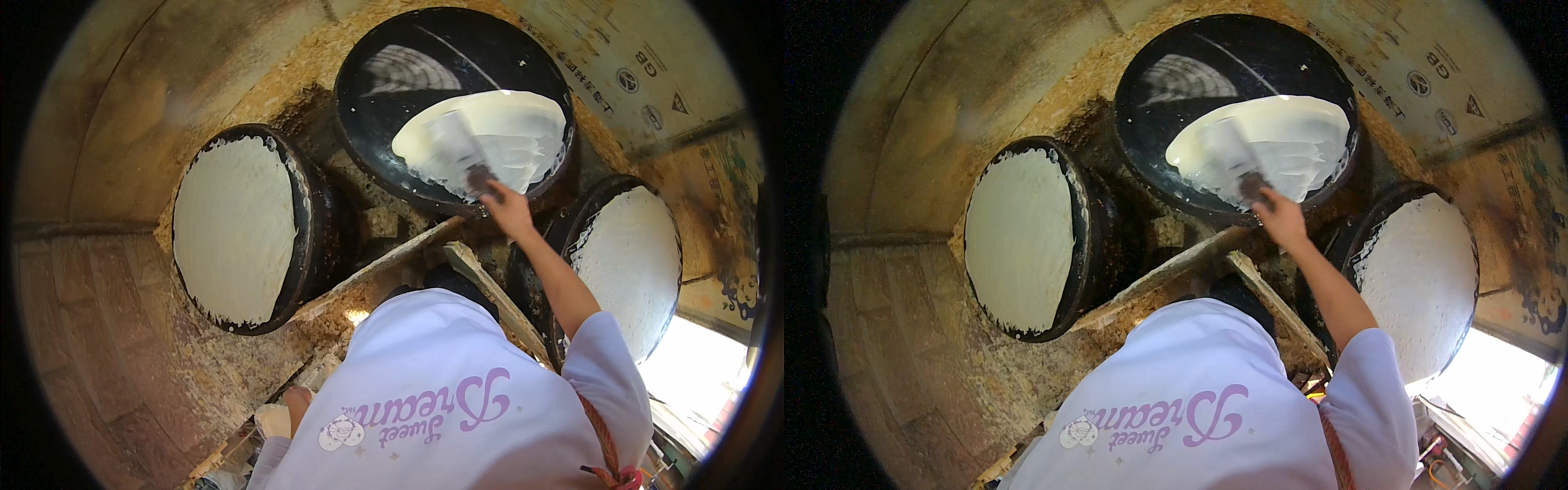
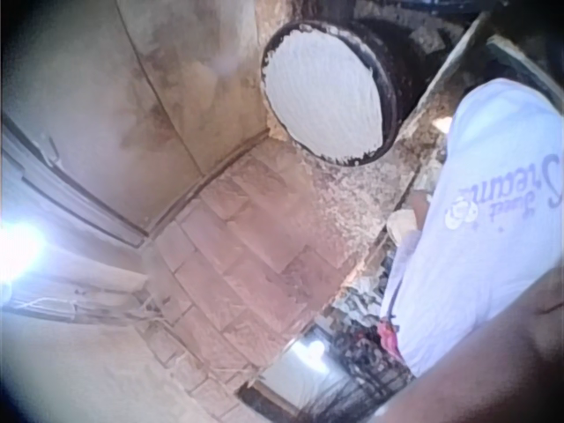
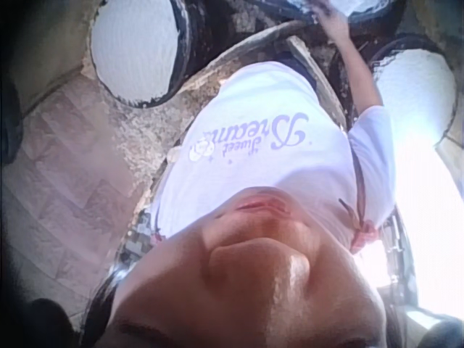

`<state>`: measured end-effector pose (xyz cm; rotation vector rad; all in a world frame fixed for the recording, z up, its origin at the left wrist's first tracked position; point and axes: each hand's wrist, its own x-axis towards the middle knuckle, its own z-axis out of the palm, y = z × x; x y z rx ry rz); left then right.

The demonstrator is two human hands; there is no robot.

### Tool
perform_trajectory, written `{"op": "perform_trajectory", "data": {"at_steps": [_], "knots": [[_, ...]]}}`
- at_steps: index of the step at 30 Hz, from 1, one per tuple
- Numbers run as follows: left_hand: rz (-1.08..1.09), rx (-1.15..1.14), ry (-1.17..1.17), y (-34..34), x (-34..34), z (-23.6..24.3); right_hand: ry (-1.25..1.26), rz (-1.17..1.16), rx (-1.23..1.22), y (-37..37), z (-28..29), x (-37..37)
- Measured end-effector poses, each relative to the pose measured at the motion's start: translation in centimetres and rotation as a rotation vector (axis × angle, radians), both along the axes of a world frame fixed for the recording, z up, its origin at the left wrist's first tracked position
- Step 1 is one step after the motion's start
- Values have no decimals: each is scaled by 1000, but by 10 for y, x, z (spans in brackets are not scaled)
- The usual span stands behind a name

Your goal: The person ladles white batter onto large round griddles, spreads it into thin circles using a scraper, and removes the cooked crepes onto a woven tray. The person repeats this process across multiple griddles.

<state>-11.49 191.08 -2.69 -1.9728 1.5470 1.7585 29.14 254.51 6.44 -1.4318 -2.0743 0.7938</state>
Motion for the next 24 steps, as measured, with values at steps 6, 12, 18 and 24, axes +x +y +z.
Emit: {"op": "perform_trajectory", "data": {"at_steps": [6, 12, 18, 24], "knots": [[23, -13, 1, 2, -8, 9, -423, 23, 232, 38, 18, 2], [40, -3, -14, 10, -11, 6, -192, -613, -56, 90, 1, 145], [63, -25, -19, 9, -11, 2, 337, -431, -675, 80, -2, 34], [67, -20, -13, 8, -13, 12, -385, 186, 45, 26, 32, -45]]}}
